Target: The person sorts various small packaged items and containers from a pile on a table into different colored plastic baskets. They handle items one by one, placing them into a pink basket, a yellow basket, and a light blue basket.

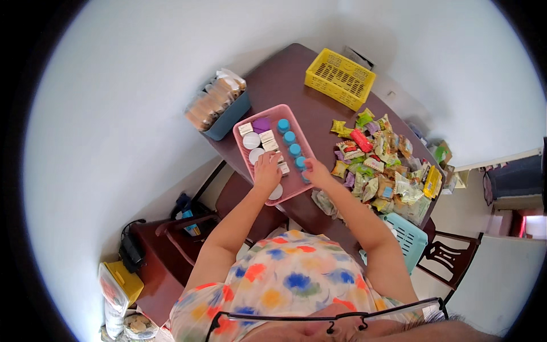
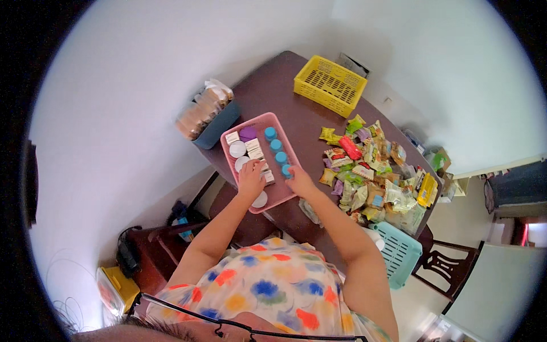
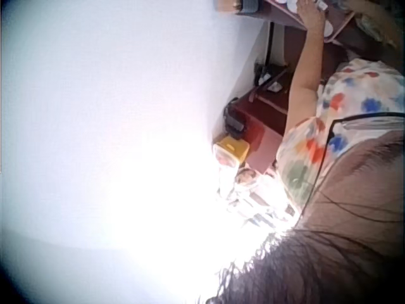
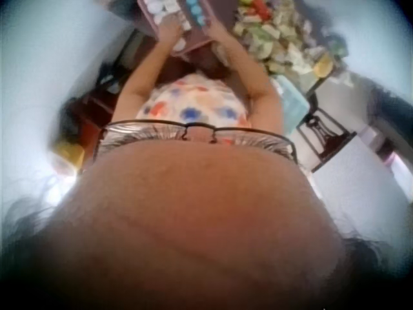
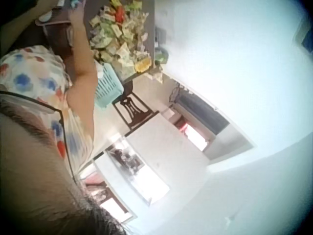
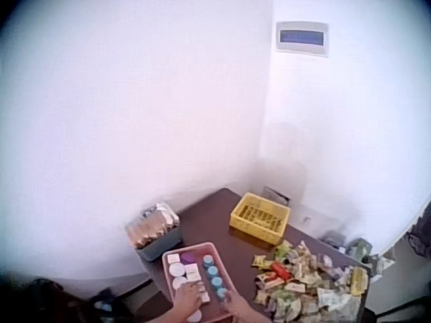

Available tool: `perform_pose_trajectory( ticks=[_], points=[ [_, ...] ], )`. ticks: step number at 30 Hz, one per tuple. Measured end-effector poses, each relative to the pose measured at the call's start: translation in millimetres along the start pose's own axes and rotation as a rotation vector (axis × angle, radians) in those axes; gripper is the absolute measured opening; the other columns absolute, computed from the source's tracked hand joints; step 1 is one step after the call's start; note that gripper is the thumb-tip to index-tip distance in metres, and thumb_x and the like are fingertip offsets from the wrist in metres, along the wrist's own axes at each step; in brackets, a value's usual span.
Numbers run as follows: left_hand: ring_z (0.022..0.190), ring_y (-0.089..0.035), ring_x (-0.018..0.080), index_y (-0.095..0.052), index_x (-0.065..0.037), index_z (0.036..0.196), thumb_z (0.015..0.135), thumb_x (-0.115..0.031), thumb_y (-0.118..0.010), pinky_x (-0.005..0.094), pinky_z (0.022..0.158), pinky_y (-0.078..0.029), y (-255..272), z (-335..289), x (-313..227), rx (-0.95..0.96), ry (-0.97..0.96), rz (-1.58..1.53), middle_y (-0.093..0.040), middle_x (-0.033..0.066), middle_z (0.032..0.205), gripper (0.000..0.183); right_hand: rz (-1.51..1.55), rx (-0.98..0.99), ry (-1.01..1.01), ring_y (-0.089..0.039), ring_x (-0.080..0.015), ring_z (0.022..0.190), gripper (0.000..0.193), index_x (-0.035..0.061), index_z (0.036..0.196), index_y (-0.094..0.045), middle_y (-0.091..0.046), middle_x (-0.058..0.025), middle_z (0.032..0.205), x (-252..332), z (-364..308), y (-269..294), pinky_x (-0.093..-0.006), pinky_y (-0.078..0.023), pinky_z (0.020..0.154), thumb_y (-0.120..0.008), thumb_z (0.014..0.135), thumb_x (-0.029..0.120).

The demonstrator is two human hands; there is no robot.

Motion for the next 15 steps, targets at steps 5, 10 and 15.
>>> perform_pose_trajectory(
  ticks=[5,10,15],
  points=[
    [0.115,-0.046,0.0307,-0.055,-0.013,0.119,0.069,-0.006,-0.065,0.0464,0.095,-0.036,-18,16,-53,-0.041,-0.120,-0.132,-0.050,0.0089,0.122,0.052,-0.083,-0.143,-0.103,-0.062,-0.0308,0.098,0.037,0.0007,0.107,-0.057,-0.064,-0.0173,0.104,-29,8,108,-0.0388,-0.049,0.084,-0.070,0.075,0.012],
    [0.114,-0.048,0.0280,-0.057,-0.012,0.115,0.068,-0.005,-0.065,0.0451,0.095,-0.035,-41,35,-106,0.030,-0.230,-0.202,-0.051,0.0075,0.118,0.048,-0.541,-0.319,-0.068,-0.059,-0.0317,0.099,0.040,0.0034,0.109,-0.055,-0.061,-0.0162,0.110,-63,18,167,-0.0409,-0.048,0.085,-0.073,0.075,0.015],
    [0.117,-0.046,0.0298,-0.057,-0.012,0.113,0.069,-0.006,-0.065,0.0458,0.098,-0.034,-64,49,-125,0.084,-0.280,-0.212,-0.051,0.0090,0.119,0.045,-0.910,-0.339,-0.115,-0.054,-0.0341,0.105,0.056,0.0070,0.121,-0.051,-0.060,-0.0167,0.114,-72,33,179,-0.0456,-0.041,0.091,-0.072,0.075,0.032]
  ],
)
Point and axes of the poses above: each hand's wrist, its own z-axis towards the middle knuckle, its own y-axis out of the back of the hand, x = y × z, the point moved 3 cm from there along z, towards the middle knuckle
